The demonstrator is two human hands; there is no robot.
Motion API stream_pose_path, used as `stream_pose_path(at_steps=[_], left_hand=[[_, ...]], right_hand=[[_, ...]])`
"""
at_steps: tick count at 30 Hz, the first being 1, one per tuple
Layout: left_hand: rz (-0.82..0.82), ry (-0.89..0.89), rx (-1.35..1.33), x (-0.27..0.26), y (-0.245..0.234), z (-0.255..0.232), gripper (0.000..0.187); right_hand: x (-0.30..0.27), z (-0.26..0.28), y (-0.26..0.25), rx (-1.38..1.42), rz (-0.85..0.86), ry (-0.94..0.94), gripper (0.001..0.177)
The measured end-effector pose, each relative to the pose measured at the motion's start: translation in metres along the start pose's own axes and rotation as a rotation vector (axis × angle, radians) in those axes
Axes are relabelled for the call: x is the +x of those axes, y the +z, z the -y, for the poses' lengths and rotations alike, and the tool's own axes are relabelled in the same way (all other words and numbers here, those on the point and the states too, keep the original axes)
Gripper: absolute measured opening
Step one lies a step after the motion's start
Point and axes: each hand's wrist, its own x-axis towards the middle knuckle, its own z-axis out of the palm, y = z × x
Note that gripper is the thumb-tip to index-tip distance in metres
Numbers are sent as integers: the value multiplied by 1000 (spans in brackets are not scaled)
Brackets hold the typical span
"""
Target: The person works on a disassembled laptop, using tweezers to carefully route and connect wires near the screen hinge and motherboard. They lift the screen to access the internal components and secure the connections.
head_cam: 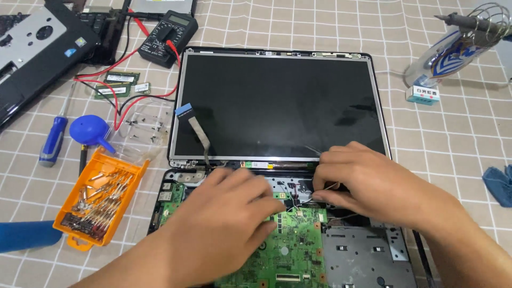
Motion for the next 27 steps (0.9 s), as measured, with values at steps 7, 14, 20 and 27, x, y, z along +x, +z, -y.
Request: stream_pose_path(at_steps=[7, 14, 20, 27], left_hand=[[-161, 102, 116, 24, 7, 19, 17], [-129, 112, 122, 25, 19, 30, 27], [-146, 145, 144, 24, 21, 31, 34], [-194, 161, 240, 23, 22, 30, 28]], right_hand=[[9, -4, 6, 138, -120, -45, 13], [13, -4, 9, 179, -118, -59, 15], [11, -2, 8, 161, -118, -29, 12], [2, -9, 7, 128, -80, 36, 18]])
